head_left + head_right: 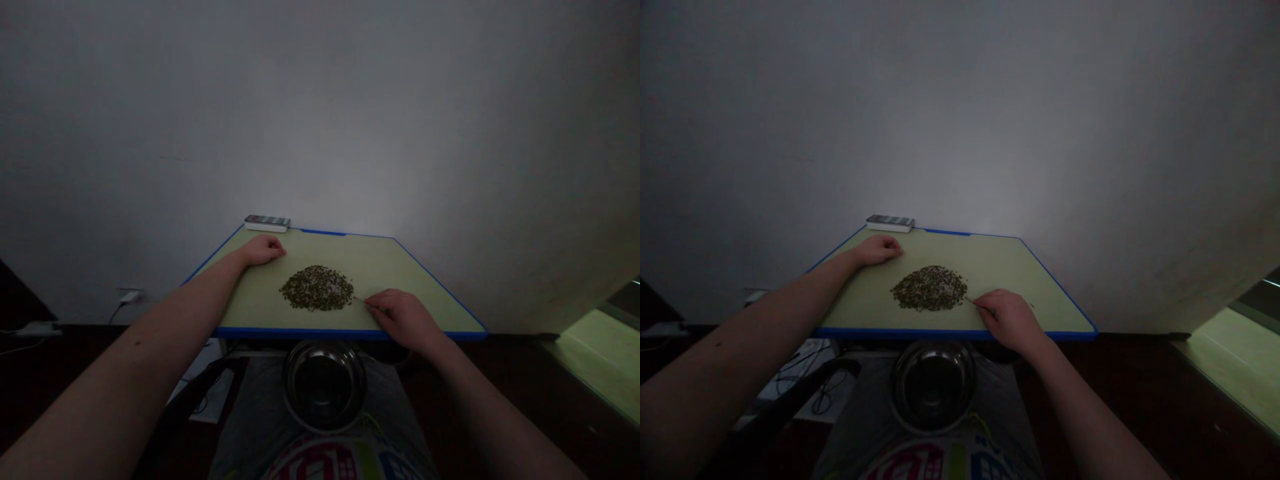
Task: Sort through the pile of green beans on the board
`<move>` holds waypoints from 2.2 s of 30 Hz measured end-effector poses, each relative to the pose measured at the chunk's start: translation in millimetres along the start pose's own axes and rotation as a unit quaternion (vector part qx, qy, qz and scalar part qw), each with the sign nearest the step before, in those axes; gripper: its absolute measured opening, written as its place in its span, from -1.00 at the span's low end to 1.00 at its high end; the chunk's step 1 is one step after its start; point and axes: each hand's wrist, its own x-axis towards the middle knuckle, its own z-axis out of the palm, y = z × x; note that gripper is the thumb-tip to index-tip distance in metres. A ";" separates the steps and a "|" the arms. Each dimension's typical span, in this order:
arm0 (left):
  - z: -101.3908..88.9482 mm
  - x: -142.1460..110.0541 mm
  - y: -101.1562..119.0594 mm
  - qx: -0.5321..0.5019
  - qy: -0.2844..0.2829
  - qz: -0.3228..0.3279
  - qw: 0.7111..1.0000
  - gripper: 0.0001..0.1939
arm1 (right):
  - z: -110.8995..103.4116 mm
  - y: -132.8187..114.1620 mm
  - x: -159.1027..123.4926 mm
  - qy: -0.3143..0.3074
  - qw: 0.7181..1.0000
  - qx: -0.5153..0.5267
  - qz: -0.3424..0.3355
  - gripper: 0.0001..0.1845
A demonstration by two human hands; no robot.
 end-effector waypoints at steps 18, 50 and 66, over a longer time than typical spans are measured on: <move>0.4 0.4 0.0 0.007 -0.001 -0.004 1.000 -0.68 | -6.1 -1.6 -1.8 -0.015 0.996 0.067 -0.052 -0.71; 2.3 2.3 -4.5 -0.005 0.002 -0.005 1.000 -0.67 | -6.2 2.6 -8.4 0.011 0.998 0.068 -0.011 -0.73; 3.0 3.9 -7.6 0.005 0.000 -0.001 1.000 -0.66 | -9.2 3.3 -7.5 -0.001 0.990 0.107 -0.087 -0.73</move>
